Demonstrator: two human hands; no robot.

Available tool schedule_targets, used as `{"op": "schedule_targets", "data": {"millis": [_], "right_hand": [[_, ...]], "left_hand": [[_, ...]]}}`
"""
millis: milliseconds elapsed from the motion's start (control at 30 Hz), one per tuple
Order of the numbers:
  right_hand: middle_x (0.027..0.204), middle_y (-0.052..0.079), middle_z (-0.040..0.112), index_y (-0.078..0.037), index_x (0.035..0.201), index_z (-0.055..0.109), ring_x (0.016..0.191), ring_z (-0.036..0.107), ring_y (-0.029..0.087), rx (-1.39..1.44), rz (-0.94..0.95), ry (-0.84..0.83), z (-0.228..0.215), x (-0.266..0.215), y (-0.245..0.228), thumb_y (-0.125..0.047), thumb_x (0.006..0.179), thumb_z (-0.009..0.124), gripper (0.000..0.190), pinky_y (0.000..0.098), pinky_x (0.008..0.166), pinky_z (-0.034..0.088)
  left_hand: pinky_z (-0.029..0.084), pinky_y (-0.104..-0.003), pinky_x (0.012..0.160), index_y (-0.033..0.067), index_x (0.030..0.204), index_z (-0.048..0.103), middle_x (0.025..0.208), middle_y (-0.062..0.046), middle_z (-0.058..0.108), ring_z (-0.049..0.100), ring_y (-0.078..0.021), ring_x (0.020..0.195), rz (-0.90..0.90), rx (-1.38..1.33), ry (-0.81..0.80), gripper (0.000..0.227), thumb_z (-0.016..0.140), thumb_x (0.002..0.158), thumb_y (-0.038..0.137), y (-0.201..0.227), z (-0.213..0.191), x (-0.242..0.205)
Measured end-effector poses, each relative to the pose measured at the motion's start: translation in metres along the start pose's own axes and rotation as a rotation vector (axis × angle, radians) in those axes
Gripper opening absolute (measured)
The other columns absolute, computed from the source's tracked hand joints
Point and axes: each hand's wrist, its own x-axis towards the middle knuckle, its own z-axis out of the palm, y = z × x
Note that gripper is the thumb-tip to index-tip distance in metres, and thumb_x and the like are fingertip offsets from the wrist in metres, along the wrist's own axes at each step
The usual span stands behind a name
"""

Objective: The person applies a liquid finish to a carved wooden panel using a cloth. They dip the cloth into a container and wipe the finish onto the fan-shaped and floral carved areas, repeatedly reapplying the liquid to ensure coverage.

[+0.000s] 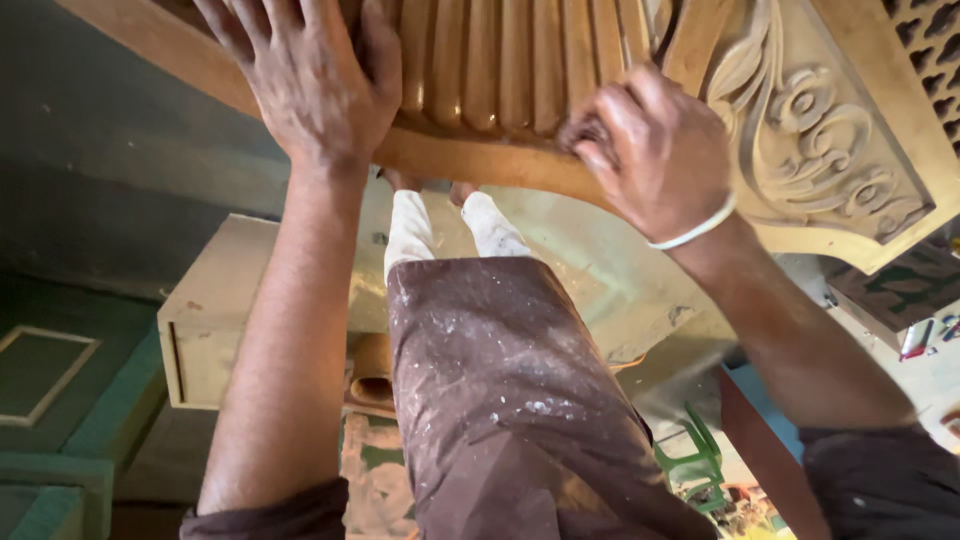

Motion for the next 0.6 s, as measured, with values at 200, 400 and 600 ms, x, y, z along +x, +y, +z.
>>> {"op": "schedule_targets", "data": {"millis": [200,400,600], "right_hand": [[0.105,0.013,0.060,-0.007,0.112,0.065,0.091,0.066,0.027,-0.158,-0.094,0.014,0.014,0.015,-0.014,-0.029,0.089,0.083,0.037,0.0418,0.075,0.056],[0.112,0.013,0.062,-0.006,0.118,0.067,0.108,0.066,0.031,-0.022,0.038,0.252,0.018,-0.021,0.038,-0.011,0.097,0.080,0.025,0.0428,0.090,0.055],[0.116,0.013,0.065,-0.009,0.123,0.069,0.107,0.069,0.033,0.081,0.171,0.215,0.014,-0.039,0.006,-0.011,0.093,0.079,0.032,0.0440,0.089,0.057]], "left_hand": [[0.017,-0.069,0.121,-0.0029,0.143,0.048,0.145,-0.029,0.047,0.034,-0.0550,0.139,0.080,0.048,0.106,0.048,0.056,0.104,0.024,-0.001,0.000,0.000],[0.020,-0.069,0.116,-0.0006,0.139,0.051,0.135,-0.029,0.051,0.039,-0.0550,0.131,0.047,0.012,0.054,0.047,0.062,0.105,0.029,0.002,-0.004,0.000],[0.018,-0.069,0.119,-0.0061,0.143,0.045,0.137,-0.032,0.049,0.039,-0.0538,0.132,0.032,-0.012,0.002,0.052,0.061,0.108,0.029,0.004,-0.010,0.004]]}}
